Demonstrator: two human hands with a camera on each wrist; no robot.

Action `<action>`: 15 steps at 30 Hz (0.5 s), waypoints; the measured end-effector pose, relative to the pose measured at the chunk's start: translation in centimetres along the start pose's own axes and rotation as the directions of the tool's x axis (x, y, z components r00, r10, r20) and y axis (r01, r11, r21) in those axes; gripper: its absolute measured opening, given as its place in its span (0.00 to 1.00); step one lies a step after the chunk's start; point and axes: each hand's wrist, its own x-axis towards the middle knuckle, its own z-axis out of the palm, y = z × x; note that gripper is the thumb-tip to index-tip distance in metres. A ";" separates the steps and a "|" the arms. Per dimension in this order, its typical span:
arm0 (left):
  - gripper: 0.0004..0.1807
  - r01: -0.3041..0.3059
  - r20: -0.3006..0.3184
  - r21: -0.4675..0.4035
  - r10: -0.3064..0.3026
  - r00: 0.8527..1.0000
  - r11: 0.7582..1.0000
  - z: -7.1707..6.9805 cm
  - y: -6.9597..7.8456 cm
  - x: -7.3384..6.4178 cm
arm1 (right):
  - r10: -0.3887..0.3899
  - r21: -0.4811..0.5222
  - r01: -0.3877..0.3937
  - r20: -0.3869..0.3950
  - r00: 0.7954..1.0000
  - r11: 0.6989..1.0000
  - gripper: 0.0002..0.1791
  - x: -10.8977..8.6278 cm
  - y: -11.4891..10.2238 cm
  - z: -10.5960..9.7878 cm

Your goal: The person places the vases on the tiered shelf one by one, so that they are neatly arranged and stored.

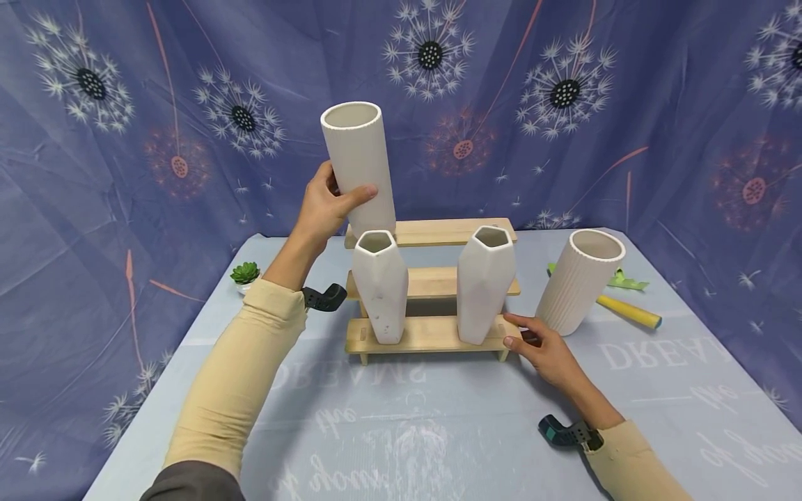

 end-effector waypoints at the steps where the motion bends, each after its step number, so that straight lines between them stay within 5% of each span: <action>1: 0.41 0.006 0.009 -0.003 -0.006 1.000 1.000 0.1 0.0 0.3 | -0.002 -0.001 0.002 -0.001 1.000 1.000 0.28 0.0 0.0 0.0; 15: 0.42 0.030 0.066 -0.012 -0.029 0.997 0.999 1.1 -0.7 2.0 | -0.009 0.007 0.009 -0.003 1.000 1.000 0.28 -0.3 -0.9 -0.2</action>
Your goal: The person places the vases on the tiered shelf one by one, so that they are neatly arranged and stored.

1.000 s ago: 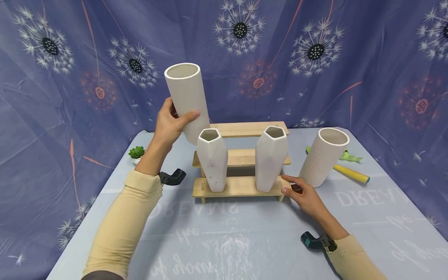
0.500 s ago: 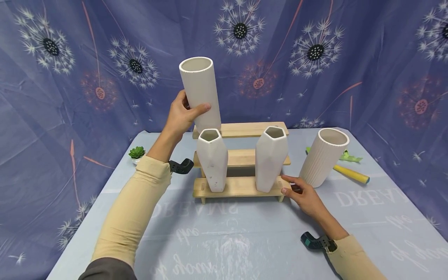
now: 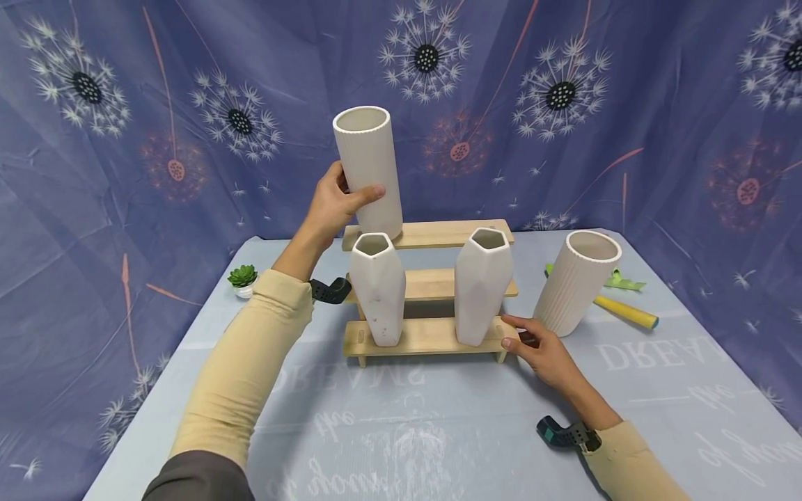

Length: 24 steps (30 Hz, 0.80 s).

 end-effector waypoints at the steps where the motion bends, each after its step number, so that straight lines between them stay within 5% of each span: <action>1: 0.42 0.001 0.001 0.005 -0.001 1.000 1.000 0.0 0.0 0.1 | 0.000 0.003 0.000 0.001 1.000 1.000 0.28 0.0 0.0 0.0; 11: 0.43 0.027 0.008 0.043 -0.028 1.000 0.999 0.1 -0.1 0.5 | 0.003 0.000 -0.003 -0.007 1.000 1.000 0.28 0.3 1.0 0.2; 20: 0.45 0.064 0.016 0.083 -0.065 0.998 0.995 0.2 -0.1 0.8 | 0.011 -0.015 -0.011 -0.004 1.000 1.000 0.27 -0.4 -1.8 -0.2; 24: 0.45 0.070 0.020 0.092 -0.072 0.997 0.993 0.3 -0.1 1.0 | 0.016 -0.030 -0.016 -0.006 1.000 0.999 0.27 0.0 -0.4 0.0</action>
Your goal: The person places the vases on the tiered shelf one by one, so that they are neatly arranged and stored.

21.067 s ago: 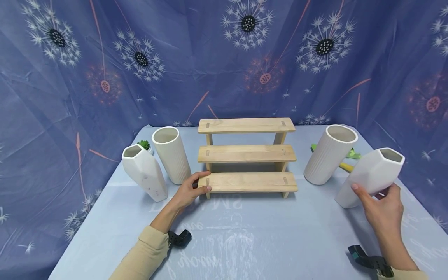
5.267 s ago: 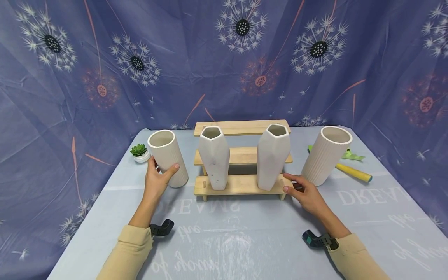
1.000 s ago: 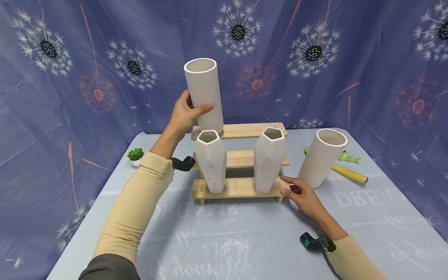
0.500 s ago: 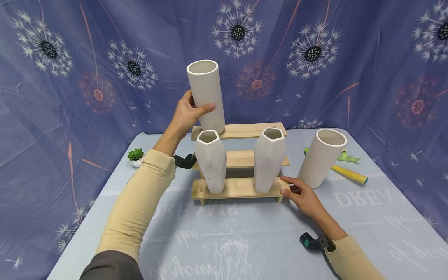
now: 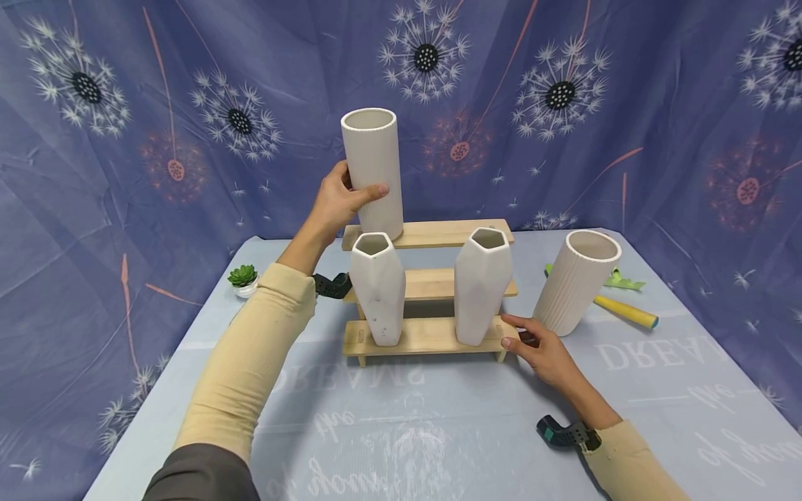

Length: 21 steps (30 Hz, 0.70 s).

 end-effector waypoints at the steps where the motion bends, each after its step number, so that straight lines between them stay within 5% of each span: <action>1: 0.45 0.002 0.002 0.000 -0.002 1.000 1.000 0.0 0.0 0.0 | 0.000 -0.003 0.000 -0.001 1.000 1.000 0.27 0.1 0.4 0.1; 21: 0.44 -0.010 0.027 0.004 0.010 1.000 1.000 0.2 -0.2 0.1 | 0.008 0.012 -0.008 0.007 1.000 1.000 0.29 0.3 1.1 0.1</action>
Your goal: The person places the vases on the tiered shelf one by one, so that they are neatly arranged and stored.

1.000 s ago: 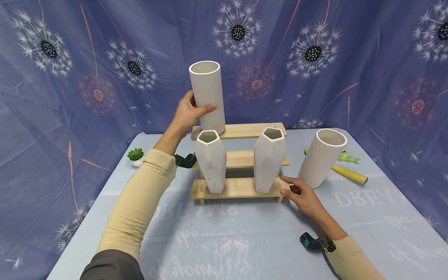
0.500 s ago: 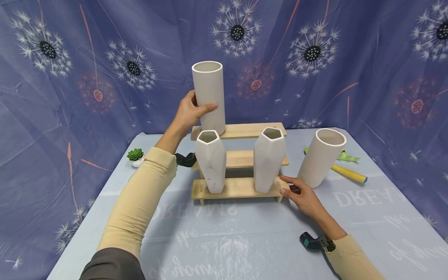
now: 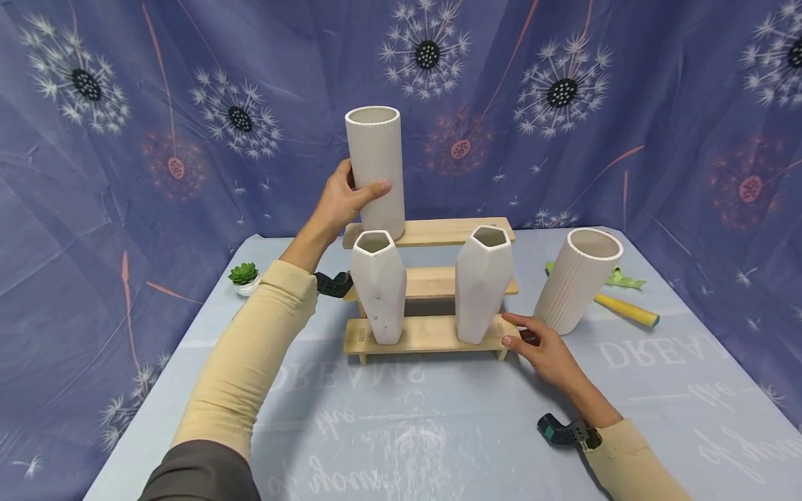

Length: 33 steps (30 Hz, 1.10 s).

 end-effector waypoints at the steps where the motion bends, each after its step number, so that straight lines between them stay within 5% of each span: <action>1: 0.44 -0.002 0.005 0.002 0.002 1.000 1.000 0.0 0.0 0.0 | -0.001 0.001 0.001 0.000 1.000 1.000 0.29 0.0 0.0 0.0; 7: 0.45 -0.004 0.020 0.027 0.003 1.000 1.000 -0.2 -0.2 -0.1 | -0.009 -0.009 0.009 0.000 1.000 1.000 0.28 -0.1 -0.3 0.0; 14: 0.46 -0.013 0.029 0.047 0.011 1.000 0.999 -0.5 -0.4 -0.3 | -0.013 -0.007 0.013 0.003 1.000 1.000 0.27 -0.9 -3.3 -0.3; 17: 0.46 -0.015 0.012 0.052 0.014 1.000 0.999 -0.8 -0.5 -0.6 | -0.006 -0.001 0.006 0.005 1.000 1.000 0.28 -0.7 -2.4 -0.2; 25: 0.43 -0.031 -0.074 0.047 0.034 0.997 0.998 -2.0 -0.9 -2.4 | -0.006 -0.009 0.006 0.001 1.000 1.000 0.28 -0.2 -1.0 -0.1; 33: 0.31 -0.102 -0.226 -0.025 0.094 0.970 0.994 -2.2 -2.8 -5.0 | -0.015 0.007 0.015 -0.001 1.000 1.000 0.29 0.1 0.2 0.1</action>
